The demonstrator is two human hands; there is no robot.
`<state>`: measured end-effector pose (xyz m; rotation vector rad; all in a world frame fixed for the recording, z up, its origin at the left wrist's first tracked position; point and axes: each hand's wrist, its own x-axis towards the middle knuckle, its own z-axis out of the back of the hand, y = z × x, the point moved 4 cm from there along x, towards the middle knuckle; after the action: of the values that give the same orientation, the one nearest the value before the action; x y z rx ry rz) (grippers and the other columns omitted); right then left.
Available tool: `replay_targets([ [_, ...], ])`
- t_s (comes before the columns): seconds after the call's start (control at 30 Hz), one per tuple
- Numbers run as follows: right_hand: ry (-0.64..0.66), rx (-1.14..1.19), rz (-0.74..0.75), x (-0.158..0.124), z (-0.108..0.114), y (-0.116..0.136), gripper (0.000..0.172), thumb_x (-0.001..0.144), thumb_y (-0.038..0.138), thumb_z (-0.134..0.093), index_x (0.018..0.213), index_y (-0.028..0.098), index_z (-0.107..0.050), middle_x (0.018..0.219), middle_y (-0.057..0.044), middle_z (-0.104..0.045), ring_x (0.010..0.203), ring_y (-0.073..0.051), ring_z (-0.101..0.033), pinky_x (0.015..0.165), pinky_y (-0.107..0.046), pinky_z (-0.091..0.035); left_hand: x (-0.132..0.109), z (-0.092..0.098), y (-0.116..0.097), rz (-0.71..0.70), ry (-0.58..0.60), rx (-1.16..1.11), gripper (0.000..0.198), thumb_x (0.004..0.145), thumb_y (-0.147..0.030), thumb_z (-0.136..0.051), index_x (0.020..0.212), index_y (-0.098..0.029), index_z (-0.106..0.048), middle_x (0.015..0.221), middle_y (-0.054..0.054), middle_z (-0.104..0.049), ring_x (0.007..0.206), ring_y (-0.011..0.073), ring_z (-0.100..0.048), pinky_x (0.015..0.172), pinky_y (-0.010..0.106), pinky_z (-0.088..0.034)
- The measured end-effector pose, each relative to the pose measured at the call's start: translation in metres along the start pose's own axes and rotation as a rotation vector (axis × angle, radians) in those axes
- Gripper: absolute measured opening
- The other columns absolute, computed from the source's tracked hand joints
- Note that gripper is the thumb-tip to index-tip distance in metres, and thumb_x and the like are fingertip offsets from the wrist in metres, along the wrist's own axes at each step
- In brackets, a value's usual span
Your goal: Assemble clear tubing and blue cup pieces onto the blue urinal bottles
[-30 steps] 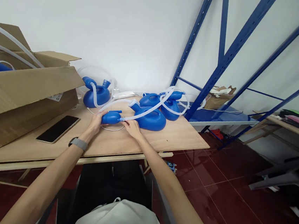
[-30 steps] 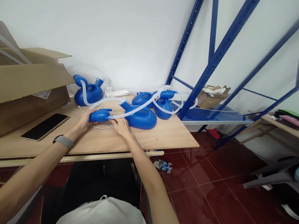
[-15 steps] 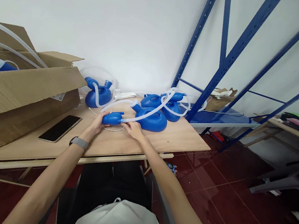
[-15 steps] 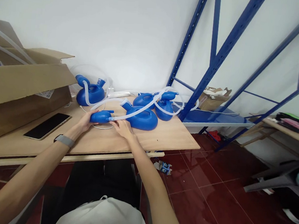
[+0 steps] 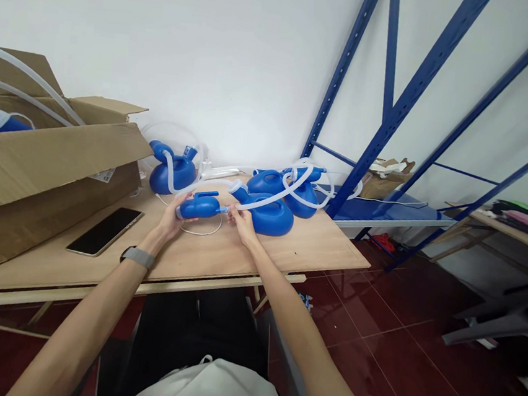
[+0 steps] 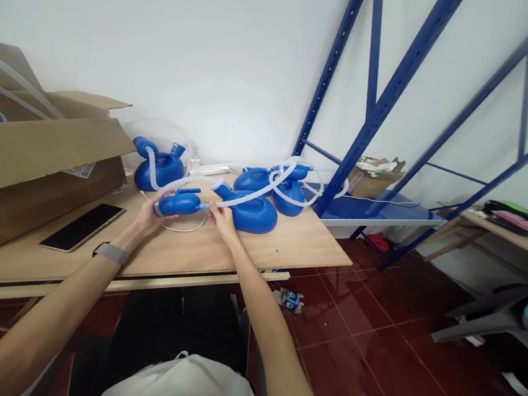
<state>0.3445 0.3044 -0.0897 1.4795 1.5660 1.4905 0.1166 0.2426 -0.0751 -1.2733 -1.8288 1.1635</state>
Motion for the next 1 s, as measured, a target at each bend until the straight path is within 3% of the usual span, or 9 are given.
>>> replay_targets([
  [0.07,-0.032,0.137,-0.032,0.002,0.002,0.001,0.047,0.077,0.061,-0.083,0.094,0.016,-0.079,0.076,-0.003,-0.068,0.07,-0.015,-0.061,0.064,-0.027,-0.05,0.002,0.001,-0.004,-0.032,0.105,-0.145,0.052,0.088,-0.06,-0.062,0.114,-0.015,-0.072,0.116,0.015,-0.074,0.099,0.0272,-0.074,0.07,0.034,-0.066],
  [0.13,-0.042,0.23,-0.054,0.001,0.002,0.003,0.045,0.077,0.057,-0.085,0.094,0.016,-0.078,0.077,-0.004,-0.069,0.073,-0.015,-0.063,0.065,-0.027,-0.052,0.005,0.002,-0.002,-0.031,0.157,-0.084,0.051,0.09,-0.057,-0.059,0.114,-0.014,-0.071,0.107,0.015,-0.075,0.095,0.0255,-0.075,0.075,0.034,-0.065],
  [0.23,0.019,0.284,-0.103,-0.001,-0.004,0.003,0.042,0.079,0.055,-0.085,0.093,0.016,-0.078,0.073,-0.003,-0.069,0.071,-0.015,-0.065,0.065,-0.026,-0.053,0.003,-0.003,0.013,0.059,0.212,0.249,0.038,0.081,-0.039,-0.076,0.11,-0.016,-0.073,0.096,0.012,-0.078,0.087,0.0246,-0.075,0.076,0.035,-0.064],
  [0.33,0.133,0.258,-0.139,-0.005,-0.012,0.002,0.044,0.078,0.055,-0.086,0.098,0.016,-0.08,0.075,-0.003,-0.071,0.071,-0.014,-0.066,0.063,-0.025,-0.053,-0.009,-0.015,0.029,0.155,0.338,0.4,0.049,0.067,-0.03,-0.092,0.111,-0.016,-0.077,0.101,0.014,-0.08,0.089,0.0277,-0.076,0.074,0.036,-0.061],
  [0.47,0.186,0.153,-0.147,-0.008,-0.018,-0.001,0.052,0.076,0.058,-0.085,0.109,0.018,-0.082,0.087,-0.005,-0.075,0.072,-0.014,-0.065,0.056,-0.022,-0.049,-0.023,-0.028,0.035,0.144,0.501,0.506,0.061,0.07,-0.051,-0.092,0.12,-0.02,-0.078,0.111,0.013,-0.08,0.095,0.0285,-0.076,0.073,0.033,-0.056],
  [0.6,0.207,0.091,-0.11,-0.009,-0.02,-0.002,0.053,0.073,0.059,-0.088,0.107,0.019,-0.083,0.086,-0.003,-0.074,0.07,-0.012,-0.062,0.055,-0.021,-0.047,-0.023,-0.033,0.032,0.063,0.466,0.518,0.073,0.071,-0.07,-0.084,0.121,-0.017,-0.075,0.106,0.013,-0.079,0.083,0.025,-0.074,0.067,0.032,-0.055],
  [0.7,0.293,0.064,-0.118,-0.012,-0.026,-0.005,0.056,0.071,0.063,-0.088,0.103,0.018,-0.082,0.076,-0.001,-0.072,0.063,-0.012,-0.063,0.054,-0.022,-0.047,-0.025,-0.037,0.032,0.037,0.491,0.527,0.074,0.073,-0.071,-0.082,0.123,-0.017,-0.072,0.101,0.012,-0.078,0.08,0.0228,-0.072,0.063,0.029,-0.053],
  [0.83,0.335,0.073,-0.149,-0.014,-0.031,-0.007,0.059,0.073,0.068,-0.083,0.101,0.016,-0.082,0.067,0.001,-0.07,0.055,-0.011,-0.063,0.053,-0.022,-0.046,-0.027,-0.039,0.033,0.014,0.476,0.522,0.064,0.075,-0.073,-0.079,0.102,-0.015,-0.075,0.092,0.011,-0.076,0.076,0.022,-0.071,0.061,0.027,-0.052],
  [1.0,0.317,0.083,-0.202,-0.015,-0.03,-0.006,0.054,0.077,0.066,-0.081,0.1,0.017,-0.081,0.075,-0.002,-0.075,0.061,-0.013,-0.069,0.053,-0.021,-0.046,-0.026,-0.038,0.033,-0.006,0.425,0.504,0.061,0.072,-0.073,-0.081,0.091,-0.016,-0.076,0.081,0.009,-0.073,0.067,0.0207,-0.068,0.059,0.029,-0.053],
])
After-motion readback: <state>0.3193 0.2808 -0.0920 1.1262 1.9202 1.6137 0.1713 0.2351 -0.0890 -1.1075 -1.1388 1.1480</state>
